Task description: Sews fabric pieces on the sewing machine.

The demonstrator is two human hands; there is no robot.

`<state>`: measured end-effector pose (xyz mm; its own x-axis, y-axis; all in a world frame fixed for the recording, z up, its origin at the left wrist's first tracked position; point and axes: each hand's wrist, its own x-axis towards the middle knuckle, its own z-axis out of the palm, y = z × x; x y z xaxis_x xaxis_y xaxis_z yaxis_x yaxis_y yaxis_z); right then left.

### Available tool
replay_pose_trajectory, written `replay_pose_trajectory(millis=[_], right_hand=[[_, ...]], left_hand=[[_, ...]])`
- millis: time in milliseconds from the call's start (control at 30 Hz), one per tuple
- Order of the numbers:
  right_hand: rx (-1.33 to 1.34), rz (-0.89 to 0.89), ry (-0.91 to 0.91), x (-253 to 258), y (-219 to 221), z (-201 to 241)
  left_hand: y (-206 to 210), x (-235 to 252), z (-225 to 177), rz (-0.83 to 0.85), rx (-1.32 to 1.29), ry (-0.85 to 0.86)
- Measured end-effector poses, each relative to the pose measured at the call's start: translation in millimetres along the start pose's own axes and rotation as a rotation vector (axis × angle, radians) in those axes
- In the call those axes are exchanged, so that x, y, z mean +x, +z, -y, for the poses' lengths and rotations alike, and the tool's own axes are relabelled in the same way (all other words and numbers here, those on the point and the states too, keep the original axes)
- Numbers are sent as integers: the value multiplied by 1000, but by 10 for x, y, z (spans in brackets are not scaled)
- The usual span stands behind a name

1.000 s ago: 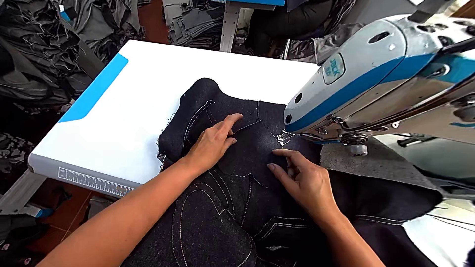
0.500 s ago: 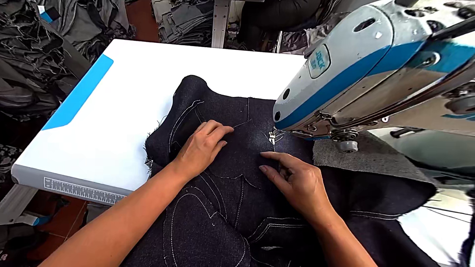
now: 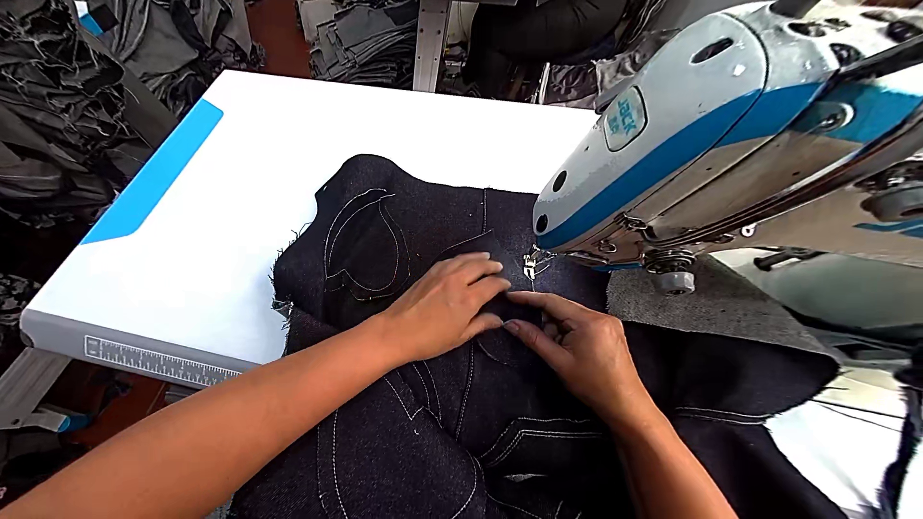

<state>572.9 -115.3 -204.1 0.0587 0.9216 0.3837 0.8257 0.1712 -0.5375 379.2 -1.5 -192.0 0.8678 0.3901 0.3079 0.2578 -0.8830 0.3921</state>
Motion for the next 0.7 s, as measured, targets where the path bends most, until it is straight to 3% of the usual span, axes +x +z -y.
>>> replay_pose_trajectory(millis=[67, 200, 533, 700], right_hand=[[-2, 3, 12, -5, -7, 12], [-21, 0, 32, 6, -21, 51], [-51, -51, 70, -15, 9, 87], [-57, -47, 88, 2, 9, 104]], left_hand=[[50, -54, -31, 149, 131, -66], [24, -51, -68, 227, 197, -133], [52, -73, -32, 136, 177, -179], [25, -69, -80, 168, 174, -238]])
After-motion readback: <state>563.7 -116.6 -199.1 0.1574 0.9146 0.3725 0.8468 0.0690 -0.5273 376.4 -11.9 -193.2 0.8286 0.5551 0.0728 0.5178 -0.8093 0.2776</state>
